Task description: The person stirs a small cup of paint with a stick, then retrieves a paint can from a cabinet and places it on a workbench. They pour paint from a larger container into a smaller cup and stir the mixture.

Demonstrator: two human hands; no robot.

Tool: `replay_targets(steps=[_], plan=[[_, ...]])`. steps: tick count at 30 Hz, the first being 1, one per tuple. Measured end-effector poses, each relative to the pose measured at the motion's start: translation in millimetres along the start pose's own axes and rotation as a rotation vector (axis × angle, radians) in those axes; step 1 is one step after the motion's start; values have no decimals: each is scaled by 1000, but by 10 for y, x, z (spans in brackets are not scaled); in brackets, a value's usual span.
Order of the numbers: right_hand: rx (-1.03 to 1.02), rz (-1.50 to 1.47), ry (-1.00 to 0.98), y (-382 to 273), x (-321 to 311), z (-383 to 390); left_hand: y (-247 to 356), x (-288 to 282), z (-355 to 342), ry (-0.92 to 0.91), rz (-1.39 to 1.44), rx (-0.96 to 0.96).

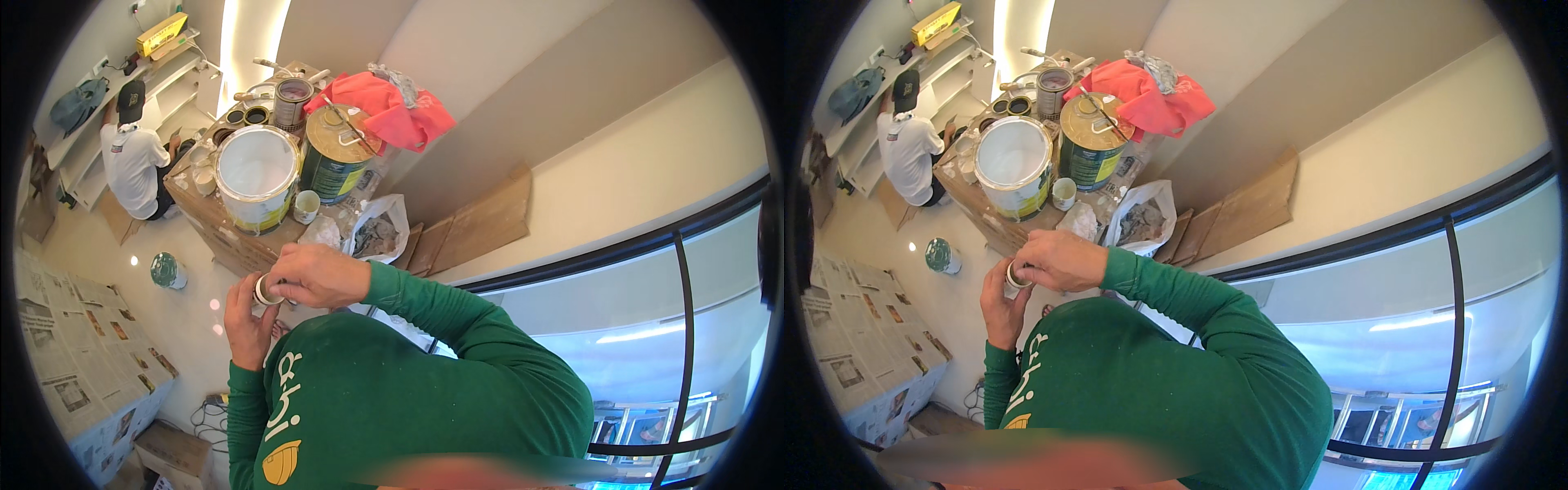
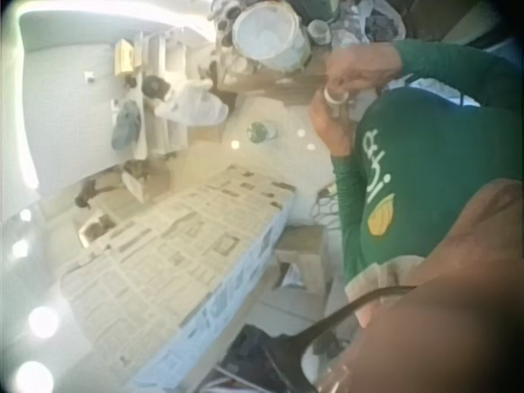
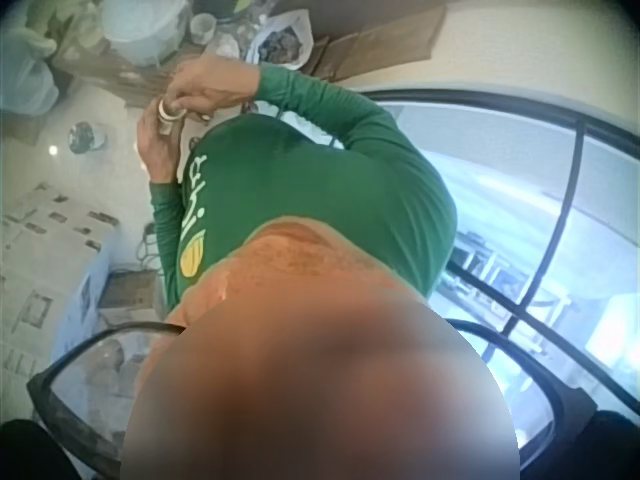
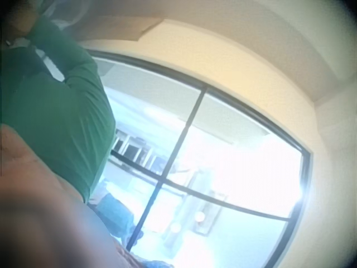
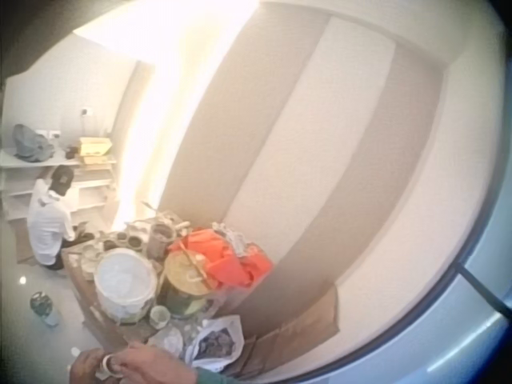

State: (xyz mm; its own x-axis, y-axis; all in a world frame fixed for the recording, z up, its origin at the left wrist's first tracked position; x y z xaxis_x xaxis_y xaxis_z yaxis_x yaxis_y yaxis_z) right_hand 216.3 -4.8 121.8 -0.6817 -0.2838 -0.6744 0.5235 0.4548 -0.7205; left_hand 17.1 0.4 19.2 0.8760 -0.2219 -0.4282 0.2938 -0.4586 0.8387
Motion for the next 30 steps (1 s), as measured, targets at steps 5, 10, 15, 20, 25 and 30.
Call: replay_targets(steps=[5, 10, 15, 20, 25, 30], plan=[[34, -52, 66, 19, -10, -41, -21, -16, -13, 5, -11, -3], [18, -103, -36, 39, 5, -98, -37, -32, -35, -5, -30, -27], [7, -5, -54, 57, -23, -140, -44, -54, -48, 1, -49, -23], [5, -23, 36, 75, -55, -164, -41, -58, -75, 1, -44, -27], [-15, -50, 17, 79, -31, -186, -35, -59, -109, 20, -55, 10], [3, -3, -34, 65, -45, -161, -35, -84, -105, 4, -58, -30]])
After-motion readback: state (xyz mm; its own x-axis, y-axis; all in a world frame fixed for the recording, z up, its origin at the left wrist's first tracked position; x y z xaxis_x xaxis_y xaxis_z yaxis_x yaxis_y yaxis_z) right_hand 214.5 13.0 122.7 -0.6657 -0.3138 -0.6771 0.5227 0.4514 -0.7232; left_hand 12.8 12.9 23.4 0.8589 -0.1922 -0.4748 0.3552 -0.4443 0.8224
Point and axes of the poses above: each hand's wrist, its own z-axis away from the middle knuckle, its own x-axis out of the palm, y = z × x, the point moved 3 cm from there along -z, towards the middle knuckle, and after that the axes turned 2 degrees about -y, right-handed, at the moved point
